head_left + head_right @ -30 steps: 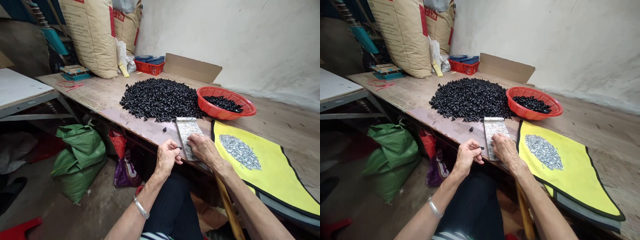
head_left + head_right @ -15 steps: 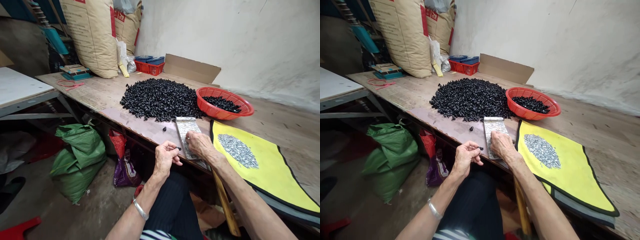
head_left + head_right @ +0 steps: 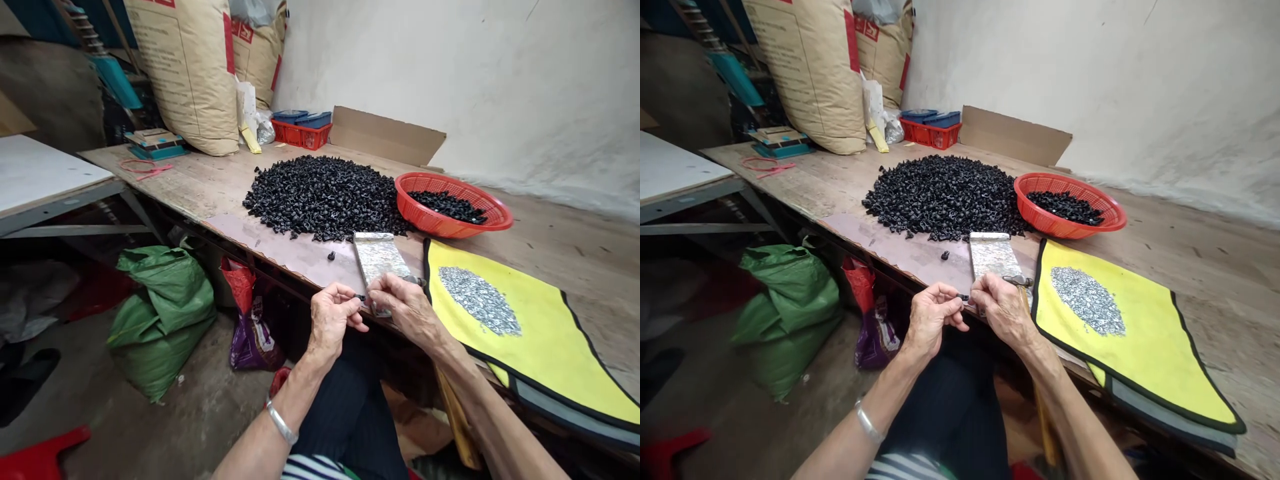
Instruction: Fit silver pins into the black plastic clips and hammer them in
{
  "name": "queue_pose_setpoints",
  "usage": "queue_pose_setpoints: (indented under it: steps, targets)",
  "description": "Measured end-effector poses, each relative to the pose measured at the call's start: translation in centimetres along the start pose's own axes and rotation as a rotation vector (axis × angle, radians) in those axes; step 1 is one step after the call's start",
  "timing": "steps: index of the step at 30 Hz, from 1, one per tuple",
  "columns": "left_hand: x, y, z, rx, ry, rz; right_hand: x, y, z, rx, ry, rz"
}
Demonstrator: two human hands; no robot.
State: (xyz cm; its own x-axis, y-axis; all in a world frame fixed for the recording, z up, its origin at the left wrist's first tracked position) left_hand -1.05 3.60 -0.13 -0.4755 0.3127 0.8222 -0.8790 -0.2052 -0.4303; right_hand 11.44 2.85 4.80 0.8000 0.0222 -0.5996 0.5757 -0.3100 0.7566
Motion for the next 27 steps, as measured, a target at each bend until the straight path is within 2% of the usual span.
queue_pose_setpoints:
  steps: [4,10,19,23,27]
  targets:
    - [-0.2,-0.3,0.4,-0.014,-0.004,0.008,-0.1,0.0,1.1,0.005,-0.049,-0.231]
    - [-0.6,-0.5,0.6,-0.046,-0.004,0.012,0.7,0.0,1.0,-0.007,-0.151,-0.387]
    - [-0.4,-0.9,0.8,-0.075,-0.013,0.026,1.1,-0.5,1.2,-0.091,-0.494,-0.709]
    - [-0.3,-1.1,1.2,-0.122,-0.011,0.012,1.3,-0.3,1.8,-0.071,-0.624,-0.843]
    - [-0.6,-1.2,1.6,-0.157,0.024,0.018,1.6,-0.3,2.6,-0.013,-0.688,-0.914]
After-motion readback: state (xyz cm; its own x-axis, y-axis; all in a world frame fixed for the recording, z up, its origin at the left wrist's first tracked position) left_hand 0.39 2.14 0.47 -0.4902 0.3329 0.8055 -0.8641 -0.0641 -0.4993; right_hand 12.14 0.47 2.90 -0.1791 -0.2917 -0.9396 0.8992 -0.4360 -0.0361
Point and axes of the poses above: each hand's wrist, its own z-axis away from the middle knuckle, its own y-axis out of the back of the hand, x = y × z, the point moved 4 cm from there along -z, towards the middle knuckle, and after that the axes turned 15 degrees about x, right-handed, at the moved point
